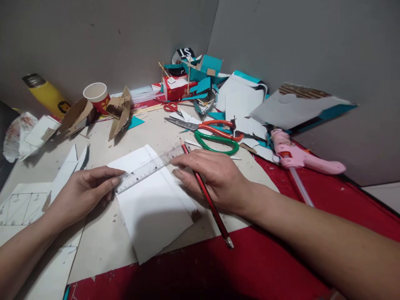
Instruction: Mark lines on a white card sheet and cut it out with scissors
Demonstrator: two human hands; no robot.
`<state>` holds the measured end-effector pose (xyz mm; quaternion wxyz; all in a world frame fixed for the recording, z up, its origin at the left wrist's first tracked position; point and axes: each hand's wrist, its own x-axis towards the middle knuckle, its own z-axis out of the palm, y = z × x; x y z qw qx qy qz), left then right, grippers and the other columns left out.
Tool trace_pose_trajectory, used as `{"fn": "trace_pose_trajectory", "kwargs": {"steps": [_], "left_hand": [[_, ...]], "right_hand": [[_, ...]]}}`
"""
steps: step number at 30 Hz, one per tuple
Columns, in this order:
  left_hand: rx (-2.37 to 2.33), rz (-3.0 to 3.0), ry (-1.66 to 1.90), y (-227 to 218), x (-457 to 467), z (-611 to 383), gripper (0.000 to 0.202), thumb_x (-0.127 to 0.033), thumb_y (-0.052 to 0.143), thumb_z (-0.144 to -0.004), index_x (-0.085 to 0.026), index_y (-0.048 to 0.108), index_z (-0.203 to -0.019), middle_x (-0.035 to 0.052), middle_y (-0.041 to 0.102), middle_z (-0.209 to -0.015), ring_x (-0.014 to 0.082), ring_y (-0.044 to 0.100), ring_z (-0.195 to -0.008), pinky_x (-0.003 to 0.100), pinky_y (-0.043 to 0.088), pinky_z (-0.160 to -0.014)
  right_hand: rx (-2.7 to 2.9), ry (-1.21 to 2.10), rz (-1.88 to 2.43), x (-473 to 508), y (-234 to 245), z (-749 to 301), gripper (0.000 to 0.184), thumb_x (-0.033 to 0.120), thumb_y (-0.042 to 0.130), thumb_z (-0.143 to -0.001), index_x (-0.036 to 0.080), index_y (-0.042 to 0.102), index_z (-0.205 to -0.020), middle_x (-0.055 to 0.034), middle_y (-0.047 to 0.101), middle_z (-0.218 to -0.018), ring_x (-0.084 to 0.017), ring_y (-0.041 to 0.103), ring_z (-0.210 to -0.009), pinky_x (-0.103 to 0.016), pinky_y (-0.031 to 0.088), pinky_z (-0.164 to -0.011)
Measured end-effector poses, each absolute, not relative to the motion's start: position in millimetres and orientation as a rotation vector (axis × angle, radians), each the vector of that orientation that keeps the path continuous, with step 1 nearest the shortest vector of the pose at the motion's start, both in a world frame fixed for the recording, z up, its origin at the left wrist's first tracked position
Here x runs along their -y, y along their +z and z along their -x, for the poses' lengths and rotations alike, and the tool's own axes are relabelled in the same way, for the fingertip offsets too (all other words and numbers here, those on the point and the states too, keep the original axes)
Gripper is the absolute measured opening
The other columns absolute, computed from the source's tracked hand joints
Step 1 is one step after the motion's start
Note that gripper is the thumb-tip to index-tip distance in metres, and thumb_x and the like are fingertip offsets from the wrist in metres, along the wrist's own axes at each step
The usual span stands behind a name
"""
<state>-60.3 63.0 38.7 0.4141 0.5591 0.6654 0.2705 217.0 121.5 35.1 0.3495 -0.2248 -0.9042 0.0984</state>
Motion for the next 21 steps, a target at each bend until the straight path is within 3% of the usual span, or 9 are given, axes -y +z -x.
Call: {"fn": "trace_pose_trajectory", "kwargs": {"steps": [21], "left_hand": [[-1.769, -1.558, 0.600, 34.1, -63.3, 61.4, 0.034, -0.046, 0.056, -0.082, -0.024, 0.073, -0.101, 0.0014, 0.063, -0.065, 0.0174, 0.047, -0.054, 0.031, 0.036, -0.054]], "right_hand": [[2.279, 0.243, 0.554, -126.4, 32.6, -218.3, 0.013, 0.016, 0.052, -0.092, 0.017, 0.060, -0.102, -0.0077, 0.071, -0.081, -0.017, 0.066, -0.072, -0.028, 0.053, -0.064]]}}
